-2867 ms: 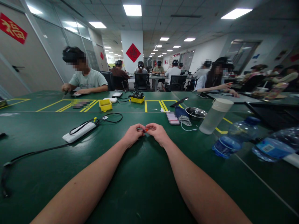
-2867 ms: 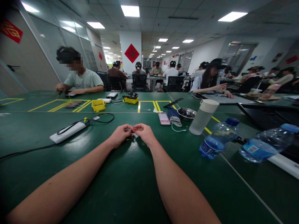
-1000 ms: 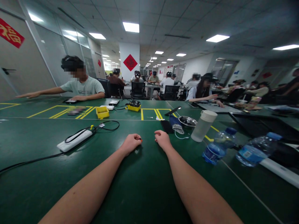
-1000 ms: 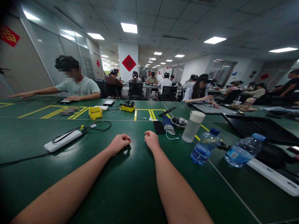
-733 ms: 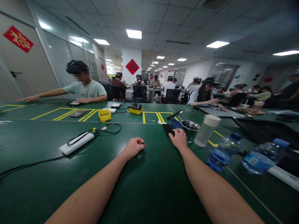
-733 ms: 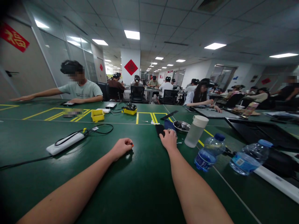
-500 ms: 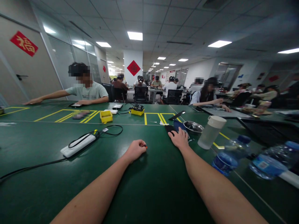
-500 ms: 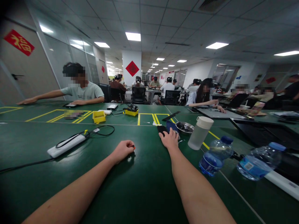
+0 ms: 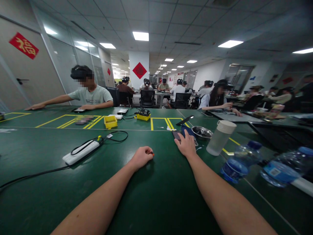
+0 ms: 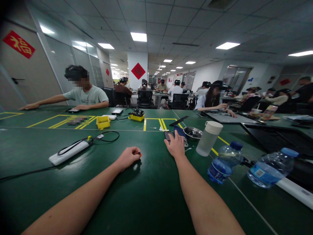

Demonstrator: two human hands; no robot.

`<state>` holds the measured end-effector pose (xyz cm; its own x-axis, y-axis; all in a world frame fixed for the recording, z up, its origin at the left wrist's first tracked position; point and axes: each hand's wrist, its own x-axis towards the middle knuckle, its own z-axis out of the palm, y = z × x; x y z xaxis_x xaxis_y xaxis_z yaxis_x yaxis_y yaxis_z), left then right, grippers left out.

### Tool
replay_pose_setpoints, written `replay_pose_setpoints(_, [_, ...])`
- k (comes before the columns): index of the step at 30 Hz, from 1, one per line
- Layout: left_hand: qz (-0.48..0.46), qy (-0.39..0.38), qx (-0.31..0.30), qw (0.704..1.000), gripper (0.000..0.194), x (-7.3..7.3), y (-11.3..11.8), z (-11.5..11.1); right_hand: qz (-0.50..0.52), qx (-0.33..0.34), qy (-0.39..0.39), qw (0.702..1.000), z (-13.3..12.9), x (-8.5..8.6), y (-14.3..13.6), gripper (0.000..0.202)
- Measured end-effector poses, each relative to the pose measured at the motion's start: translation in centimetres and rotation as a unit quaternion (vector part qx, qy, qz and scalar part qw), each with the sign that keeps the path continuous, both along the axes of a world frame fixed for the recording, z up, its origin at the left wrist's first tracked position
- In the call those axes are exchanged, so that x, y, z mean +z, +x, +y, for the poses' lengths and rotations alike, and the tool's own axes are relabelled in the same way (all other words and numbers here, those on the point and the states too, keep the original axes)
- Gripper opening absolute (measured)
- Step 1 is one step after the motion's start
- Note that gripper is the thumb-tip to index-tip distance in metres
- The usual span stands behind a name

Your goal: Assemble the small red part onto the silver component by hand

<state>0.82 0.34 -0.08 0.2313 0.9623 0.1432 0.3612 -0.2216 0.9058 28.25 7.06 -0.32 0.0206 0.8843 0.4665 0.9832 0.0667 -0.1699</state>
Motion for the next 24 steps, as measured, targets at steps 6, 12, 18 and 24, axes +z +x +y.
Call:
replay_pose_setpoints(6, [0.009, 0.023, -0.006, 1.0, 0.005, 0.3, 0.5, -0.3, -0.014, 0.077, -0.058, 0.995, -3.9, 0.4, -2.8, 0.032])
replay_pose_setpoints(12, [0.015, 0.039, -0.019, 0.999, 0.006, 0.4, 0.6, -0.5, -0.002, 0.192, -0.127, 0.973, -8.6, -0.2, -8.1, 0.029])
replay_pose_setpoints(18, [0.017, 0.046, -0.061, 0.997, 0.01, 0.3, 0.3, -0.6, 0.154, 0.269, -0.132, 0.942, -9.7, -0.3, -9.2, 0.026])
replay_pose_setpoints(24, [0.024, 0.034, -0.106, 0.993, 0.014, 0.5, 0.1, -0.9, 0.279, 0.29, -0.14, 0.905, -8.7, -1.1, -8.9, 0.013])
